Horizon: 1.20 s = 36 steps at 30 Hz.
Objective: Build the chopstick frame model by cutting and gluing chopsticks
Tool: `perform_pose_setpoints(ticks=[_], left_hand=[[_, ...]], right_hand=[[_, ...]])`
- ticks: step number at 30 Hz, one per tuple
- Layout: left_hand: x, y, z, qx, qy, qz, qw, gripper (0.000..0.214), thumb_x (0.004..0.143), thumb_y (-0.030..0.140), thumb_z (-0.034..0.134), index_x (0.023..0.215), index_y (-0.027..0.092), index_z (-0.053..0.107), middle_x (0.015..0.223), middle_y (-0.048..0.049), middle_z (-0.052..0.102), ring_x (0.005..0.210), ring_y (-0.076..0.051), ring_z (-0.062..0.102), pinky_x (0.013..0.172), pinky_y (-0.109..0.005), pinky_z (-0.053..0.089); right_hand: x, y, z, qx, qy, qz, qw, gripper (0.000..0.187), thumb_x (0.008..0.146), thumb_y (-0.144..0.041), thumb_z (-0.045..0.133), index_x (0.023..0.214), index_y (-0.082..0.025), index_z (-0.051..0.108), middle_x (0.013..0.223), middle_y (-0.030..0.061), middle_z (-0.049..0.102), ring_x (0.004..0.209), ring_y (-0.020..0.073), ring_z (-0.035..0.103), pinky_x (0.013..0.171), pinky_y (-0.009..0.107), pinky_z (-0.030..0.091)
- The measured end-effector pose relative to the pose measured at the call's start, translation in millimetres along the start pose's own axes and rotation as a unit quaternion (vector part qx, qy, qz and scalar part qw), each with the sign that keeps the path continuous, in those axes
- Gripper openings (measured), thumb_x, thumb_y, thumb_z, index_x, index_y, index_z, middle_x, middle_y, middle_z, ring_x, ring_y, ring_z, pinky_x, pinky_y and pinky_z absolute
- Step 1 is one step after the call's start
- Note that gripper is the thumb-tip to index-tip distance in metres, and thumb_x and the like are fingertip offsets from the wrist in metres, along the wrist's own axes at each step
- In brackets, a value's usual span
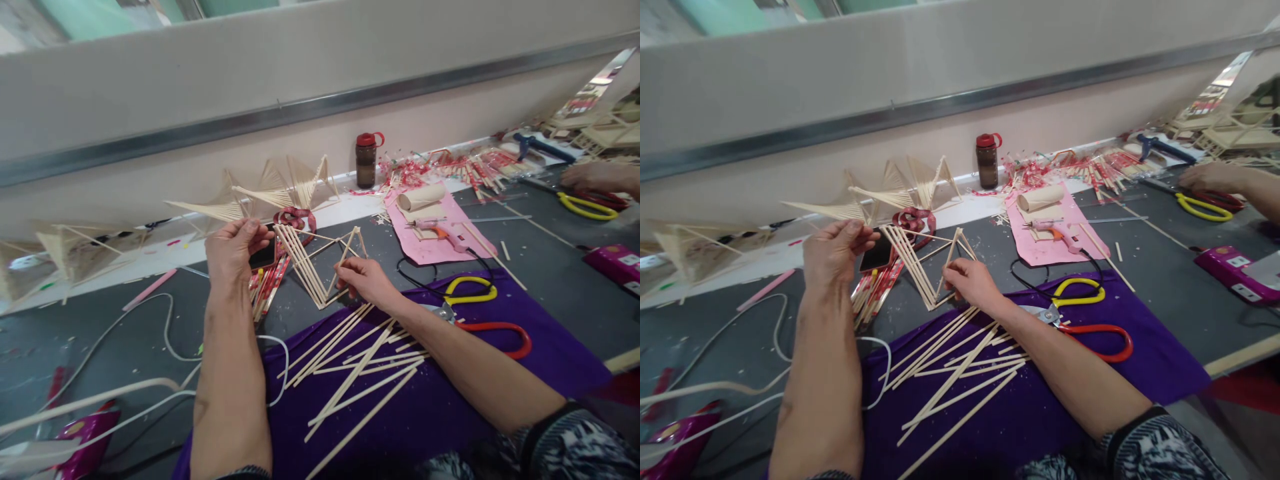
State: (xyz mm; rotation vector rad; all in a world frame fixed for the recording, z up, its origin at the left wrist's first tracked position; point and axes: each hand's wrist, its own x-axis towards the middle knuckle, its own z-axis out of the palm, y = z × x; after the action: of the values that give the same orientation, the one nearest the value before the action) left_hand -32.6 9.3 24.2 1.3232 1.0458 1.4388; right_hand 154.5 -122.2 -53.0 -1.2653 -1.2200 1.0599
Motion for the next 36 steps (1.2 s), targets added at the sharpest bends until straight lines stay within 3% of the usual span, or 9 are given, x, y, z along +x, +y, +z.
perform_pose_setpoints(ticks=[6,11,18,21,24,26,28,32,36], left_hand=[[-2.4,5.8,0.7,-0.007,-0.019,0.018,1.0,0.013,0.066,0.021,0.064,0.077,0.014,0.065,0.065,-0.0009,0.065,0.06,-0.013,0.066,0.053,-0.02,0.052],[-6.7,17.1,1.4,-0.023,-0.036,0.033,0.999,0.018,0.066,0.014,0.06,0.083,0.015,0.066,0.07,-0.0015,0.066,0.065,-0.014,0.066,0.055,-0.02,0.052],[-23.6,39.2,6.0,-0.015,-0.071,0.038,0.997,0.024,0.071,0.019,0.061,0.094,0.016,0.062,0.072,-0.0029,0.068,0.058,-0.011,0.064,0.049,-0.018,0.048],[-32.6,52.8,6.1,0.0,-0.071,0.051,0.996,0.021,0.073,0.022,0.06,0.093,0.016,0.062,0.063,-0.0004,0.065,0.048,-0.01,0.059,0.045,-0.019,0.046],[-46.7,67.2,8.0,0.008,-0.079,0.072,0.994,0.018,0.075,0.024,0.059,0.091,0.016,0.063,0.051,0.0027,0.057,0.039,-0.007,0.049,0.039,-0.017,0.04],[-60.2,74.3,11.8,-0.001,-0.105,0.082,0.991,0.016,0.077,0.024,0.057,0.09,0.017,0.064,0.045,0.0041,0.052,0.035,-0.006,0.043,0.036,-0.016,0.035],[-76.4,78.1,17.5,-0.01,-0.144,0.067,0.987,0.015,0.077,0.022,0.057,0.089,0.017,0.064,0.043,0.005,0.047,0.035,-0.005,0.039,0.035,-0.015,0.031],[-111.6,78.4,30.8,-0.01,-0.253,-0.011,0.967,0.018,0.076,0.019,0.059,0.094,0.02,0.062,0.054,0.0038,0.053,0.044,-0.006,0.046,0.043,-0.016,0.039],[-140.9,78.5,42.6,-0.009,-0.359,-0.09,0.929,0.027,0.08,0.023,0.056,0.107,0.022,0.055,0.063,0.0019,0.061,0.048,-0.008,0.056,0.05,-0.02,0.046]], right_hand=[[0.7,-0.1,-1.7,-0.014,0.006,0.003,1.0,0.02,0.08,-0.033,0.047,0.081,-0.017,0.059,0.064,-0.0016,0.062,0.039,0.0063,0.049,0.041,0.018,0.039],[-1.2,-6.3,-5.0,-0.089,-0.003,0.025,0.996,0.02,0.078,-0.032,0.049,0.073,-0.016,0.06,0.058,-0.0014,0.062,0.037,0.0065,0.049,0.041,0.017,0.038],[-5.5,-11.4,-10.6,-0.197,-0.073,0.029,0.977,0.024,0.077,-0.033,0.052,0.062,-0.016,0.06,0.047,-0.0021,0.058,0.035,0.0066,0.046,0.035,0.016,0.031],[-9.3,-18.3,-13.6,-0.183,-0.144,0.025,0.972,0.028,0.077,-0.035,0.053,0.057,-0.016,0.057,0.043,-0.0028,0.054,0.036,0.007,0.046,0.036,0.017,0.033],[-16.5,-33.8,-16.0,-0.127,-0.21,0.026,0.969,0.024,0.077,-0.036,0.055,0.063,-0.016,0.059,0.045,-0.0035,0.053,0.037,0.0066,0.045,0.036,0.016,0.034],[-22.4,-47.8,-16.7,-0.075,-0.213,0.003,0.974,0.021,0.077,-0.034,0.056,0.068,-0.015,0.06,0.048,-0.0036,0.054,0.038,0.0057,0.045,0.037,0.016,0.035],[-27.5,-61.8,-16.9,-0.019,-0.174,-0.036,0.984,0.019,0.077,-0.033,0.057,0.072,-0.015,0.061,0.052,-0.0033,0.055,0.04,0.0053,0.045,0.039,0.016,0.036],[-34.4,-80.3,-19.7,0.081,-0.086,-0.088,0.989,0.018,0.075,-0.032,0.062,0.085,-0.017,0.063,0.062,-0.0022,0.06,0.047,0.0063,0.048,0.044,0.018,0.04],[-48.8,-82.7,-32.5,0.091,-0.105,-0.112,0.984,0.024,0.074,-0.028,0.064,0.097,-0.02,0.062,0.075,-0.0008,0.06,0.058,0.0078,0.051,0.051,0.02,0.042]])
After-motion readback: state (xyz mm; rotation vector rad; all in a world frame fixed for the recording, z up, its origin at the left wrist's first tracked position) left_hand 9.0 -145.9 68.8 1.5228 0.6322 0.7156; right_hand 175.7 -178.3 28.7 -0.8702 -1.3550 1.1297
